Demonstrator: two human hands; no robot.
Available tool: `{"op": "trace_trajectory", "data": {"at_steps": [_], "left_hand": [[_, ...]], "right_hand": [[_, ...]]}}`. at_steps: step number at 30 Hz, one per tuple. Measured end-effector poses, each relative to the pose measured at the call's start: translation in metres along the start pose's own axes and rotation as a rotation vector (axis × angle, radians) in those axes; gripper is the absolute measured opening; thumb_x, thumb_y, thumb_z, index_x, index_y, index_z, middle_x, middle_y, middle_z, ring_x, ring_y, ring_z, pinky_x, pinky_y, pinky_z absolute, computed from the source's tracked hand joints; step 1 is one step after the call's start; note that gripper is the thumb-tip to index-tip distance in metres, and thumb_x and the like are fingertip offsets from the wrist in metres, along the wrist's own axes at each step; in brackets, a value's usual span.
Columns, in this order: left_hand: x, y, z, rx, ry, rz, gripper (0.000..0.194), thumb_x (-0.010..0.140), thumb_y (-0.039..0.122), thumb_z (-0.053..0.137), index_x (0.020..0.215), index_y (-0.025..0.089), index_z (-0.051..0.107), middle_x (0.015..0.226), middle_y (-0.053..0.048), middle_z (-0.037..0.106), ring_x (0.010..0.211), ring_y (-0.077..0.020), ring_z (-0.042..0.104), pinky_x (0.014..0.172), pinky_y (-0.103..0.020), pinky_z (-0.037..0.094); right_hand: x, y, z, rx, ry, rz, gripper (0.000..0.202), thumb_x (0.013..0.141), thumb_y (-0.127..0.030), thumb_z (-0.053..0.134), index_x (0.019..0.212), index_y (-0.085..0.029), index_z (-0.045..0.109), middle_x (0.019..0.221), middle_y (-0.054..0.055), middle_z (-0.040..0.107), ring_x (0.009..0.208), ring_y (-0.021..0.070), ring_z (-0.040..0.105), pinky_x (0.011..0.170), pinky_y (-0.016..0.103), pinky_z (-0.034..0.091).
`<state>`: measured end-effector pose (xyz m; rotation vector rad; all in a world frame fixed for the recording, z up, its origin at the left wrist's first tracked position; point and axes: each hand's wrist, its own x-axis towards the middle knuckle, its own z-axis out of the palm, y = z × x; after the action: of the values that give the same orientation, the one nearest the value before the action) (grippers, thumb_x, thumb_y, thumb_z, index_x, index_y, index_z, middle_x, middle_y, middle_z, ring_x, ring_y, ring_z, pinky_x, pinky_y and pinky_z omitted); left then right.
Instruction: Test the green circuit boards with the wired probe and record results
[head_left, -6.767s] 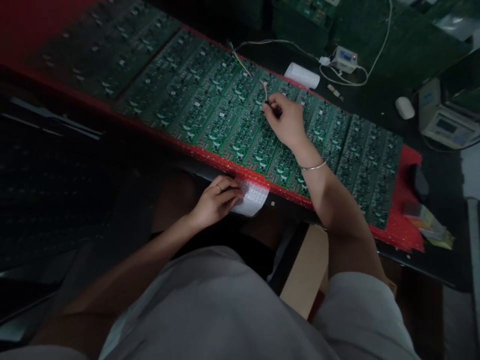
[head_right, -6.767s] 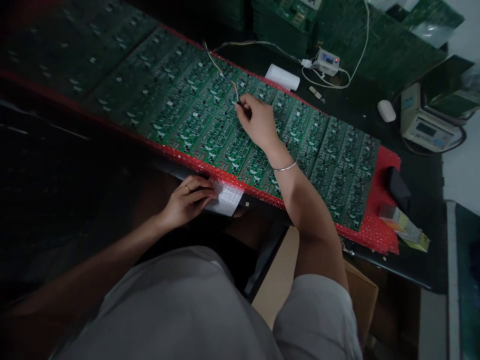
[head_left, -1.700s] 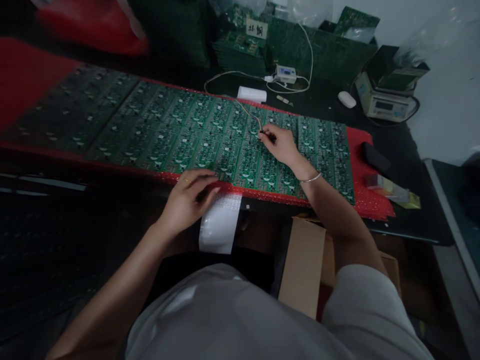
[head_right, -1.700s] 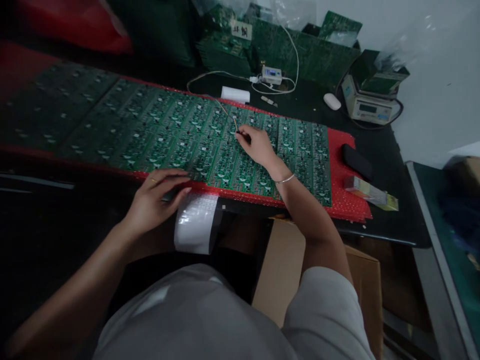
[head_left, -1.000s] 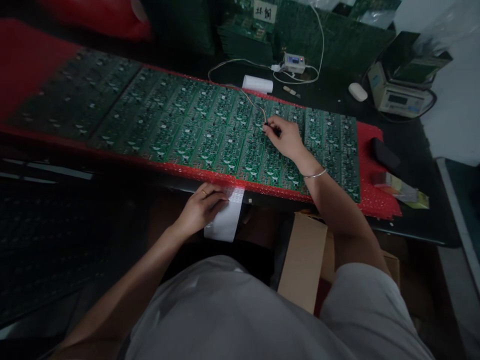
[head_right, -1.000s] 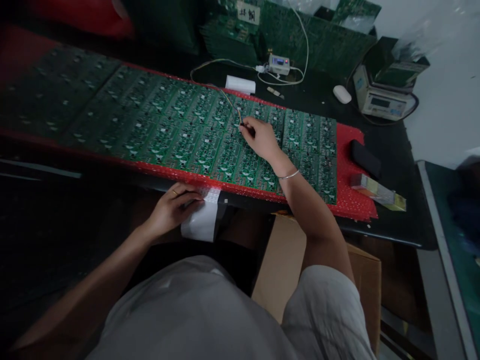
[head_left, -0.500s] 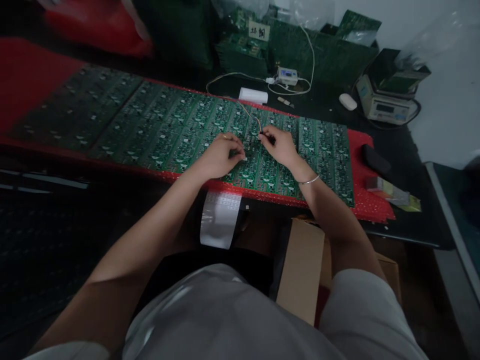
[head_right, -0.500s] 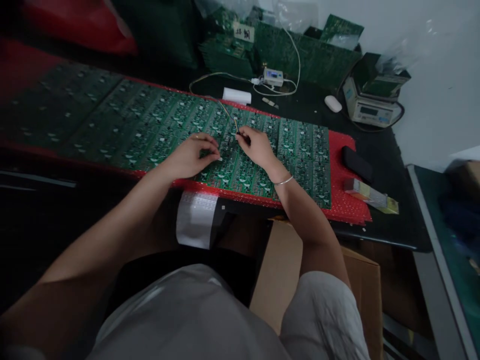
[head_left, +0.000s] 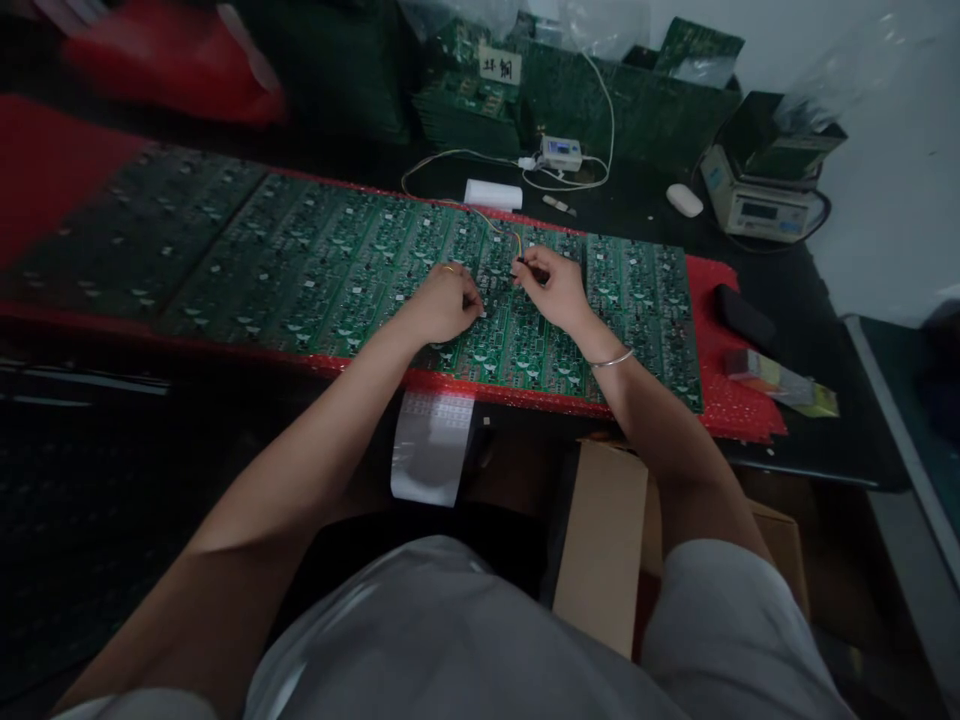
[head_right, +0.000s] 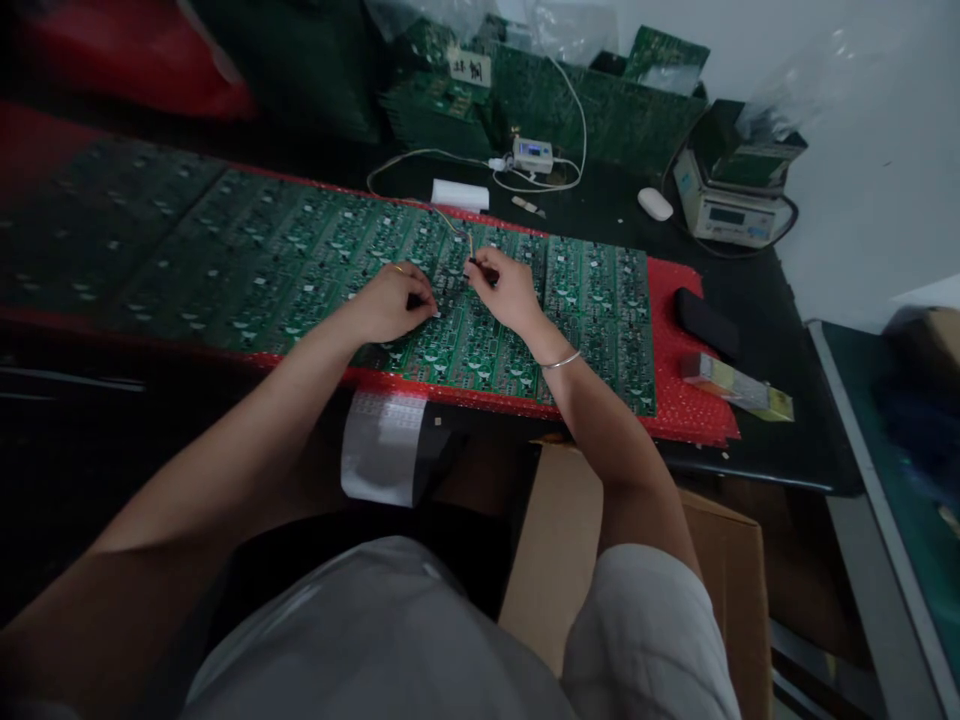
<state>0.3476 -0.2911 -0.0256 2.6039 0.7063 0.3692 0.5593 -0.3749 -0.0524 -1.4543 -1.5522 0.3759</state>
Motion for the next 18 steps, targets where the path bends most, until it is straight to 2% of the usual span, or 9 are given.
{"op": "trace_trajectory", "data": {"at_steps": [2,4,7,10,13,18], "left_hand": [[-0.007,0.006,-0.001,0.009,0.051,-0.023,0.015,0.082,0.024,0.060,0.084,0.020,0.075,0.096,-0.010,0.074,0.108,-0.0293,0.067,0.108,-0.047,0.052],[-0.020,0.014,-0.001,0.015,0.103,-0.031,0.024,0.089,0.025,0.056,0.100,0.019,0.077,0.108,-0.012,0.074,0.110,-0.0298,0.067,0.107,-0.047,0.054],[-0.043,0.025,0.000,0.053,0.121,0.030,0.036,0.100,0.030,0.047,0.118,0.019,0.076,0.128,-0.014,0.071,0.120,-0.0326,0.065,0.111,-0.054,0.051],[-0.058,0.031,0.006,0.113,0.112,0.089,0.040,0.103,0.037,0.047,0.124,0.019,0.076,0.140,-0.017,0.065,0.131,-0.0372,0.059,0.115,-0.061,0.046],[-0.061,0.033,0.011,0.157,0.113,0.088,0.046,0.106,0.042,0.043,0.129,0.016,0.073,0.144,-0.018,0.062,0.135,-0.0383,0.056,0.115,-0.060,0.046],[-0.076,0.042,0.014,0.106,0.161,0.060,0.050,0.106,0.043,0.044,0.142,0.014,0.062,0.152,-0.018,0.057,0.143,-0.0374,0.050,0.121,-0.059,0.042]], "right_hand": [[0.001,0.001,0.001,0.007,0.005,-0.001,0.034,0.104,-0.055,0.053,0.096,-0.023,0.062,0.090,0.005,0.071,0.085,0.0192,0.073,0.084,0.036,0.061],[0.003,0.000,-0.002,0.034,0.011,-0.002,0.033,0.103,-0.054,0.055,0.095,-0.023,0.061,0.089,0.005,0.072,0.083,0.0192,0.073,0.083,0.037,0.061],[0.003,-0.003,-0.015,0.032,-0.019,-0.001,0.031,0.104,-0.052,0.055,0.097,-0.023,0.062,0.089,0.005,0.071,0.083,0.0188,0.072,0.080,0.036,0.059],[-0.003,-0.006,-0.035,-0.065,-0.065,-0.009,0.029,0.104,-0.051,0.054,0.097,-0.024,0.062,0.089,0.004,0.071,0.086,0.0189,0.071,0.080,0.036,0.057],[-0.015,-0.007,-0.049,-0.151,-0.081,-0.030,0.025,0.103,-0.046,0.055,0.093,-0.024,0.061,0.084,0.002,0.071,0.082,0.0186,0.069,0.078,0.035,0.054],[-0.029,0.000,-0.051,-0.207,-0.055,-0.046,0.022,0.104,-0.042,0.052,0.093,-0.024,0.061,0.082,0.002,0.070,0.075,0.0171,0.064,0.075,0.033,0.051]]}}
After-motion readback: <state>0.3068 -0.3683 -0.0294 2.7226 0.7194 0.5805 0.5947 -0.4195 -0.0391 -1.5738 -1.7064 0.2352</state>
